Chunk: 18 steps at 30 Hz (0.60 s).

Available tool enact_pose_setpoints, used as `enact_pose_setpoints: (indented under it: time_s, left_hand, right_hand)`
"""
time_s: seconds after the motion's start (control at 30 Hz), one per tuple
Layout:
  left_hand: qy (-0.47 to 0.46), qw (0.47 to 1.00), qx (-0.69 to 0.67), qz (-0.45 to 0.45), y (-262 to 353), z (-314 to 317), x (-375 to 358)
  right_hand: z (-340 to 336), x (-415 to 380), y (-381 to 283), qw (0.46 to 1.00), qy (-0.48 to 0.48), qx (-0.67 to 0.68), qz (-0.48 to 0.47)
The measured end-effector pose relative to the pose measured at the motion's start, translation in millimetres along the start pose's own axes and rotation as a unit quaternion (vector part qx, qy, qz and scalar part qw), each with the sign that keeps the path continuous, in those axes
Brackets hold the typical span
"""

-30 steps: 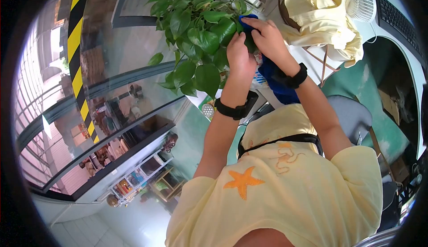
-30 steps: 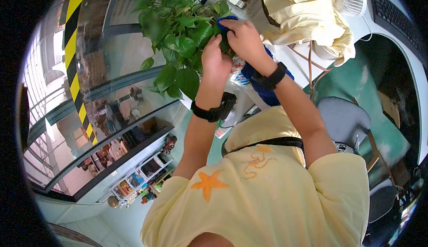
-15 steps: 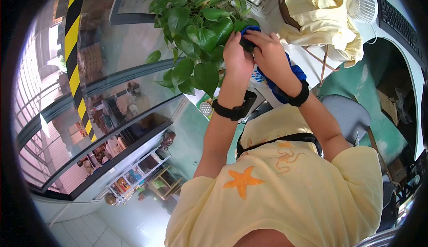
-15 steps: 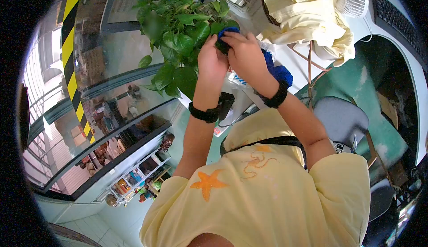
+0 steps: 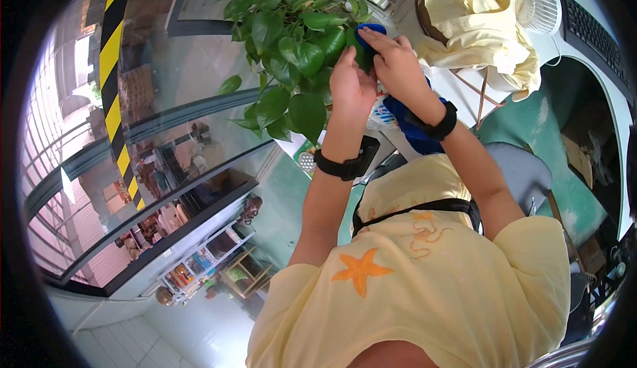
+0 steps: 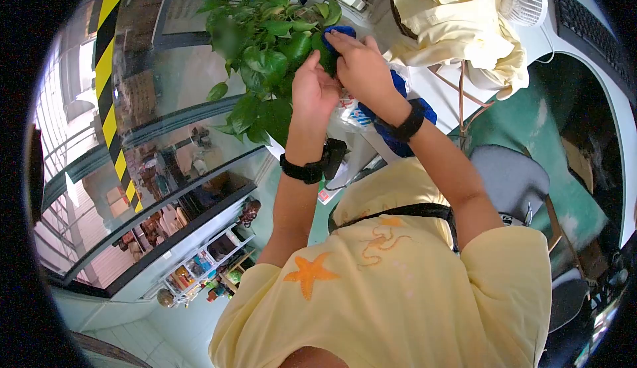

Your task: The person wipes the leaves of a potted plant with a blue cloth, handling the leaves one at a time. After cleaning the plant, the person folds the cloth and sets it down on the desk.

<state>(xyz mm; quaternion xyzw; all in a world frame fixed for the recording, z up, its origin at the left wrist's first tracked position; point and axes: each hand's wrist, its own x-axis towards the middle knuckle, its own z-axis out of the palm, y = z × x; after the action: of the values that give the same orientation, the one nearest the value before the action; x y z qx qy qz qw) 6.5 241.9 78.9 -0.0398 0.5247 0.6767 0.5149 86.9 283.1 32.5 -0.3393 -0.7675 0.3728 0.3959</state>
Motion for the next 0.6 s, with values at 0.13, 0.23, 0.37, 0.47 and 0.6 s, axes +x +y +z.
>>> enact_pose_setpoints:
  time_s: [0.13, 0.23, 0.37, 0.47, 0.6]
  left_hand:
    - [-0.081, 0.996, -0.041, -0.008, 7.0, -3.7, 3.1]
    - [-0.103, 0.993, -0.051, -0.023, 11.1, -5.6, 4.9]
    - [-0.104, 0.993, -0.039, -0.032, 10.4, -8.1, 5.1]
    - [-0.054, 0.998, -0.019, -0.028, 5.5, -7.5, 1.1]
    - [-0.080, 0.993, 0.077, -0.045, -9.8, -7.7, -16.5]
  right_hand:
    - [-15.8, -17.8, -23.9, 1.000, -0.020, 0.015, 0.002]
    - [-25.3, -32.3, -35.0, 0.998, -0.031, 0.053, 0.012]
    - [-31.6, -43.1, -21.0, 0.987, -0.041, 0.156, 0.013]
    - [-40.5, -47.4, -11.0, 0.962, -0.028, 0.235, 0.138]
    - [-57.9, -36.7, -6.9, 0.872, 0.017, 0.398, 0.285]
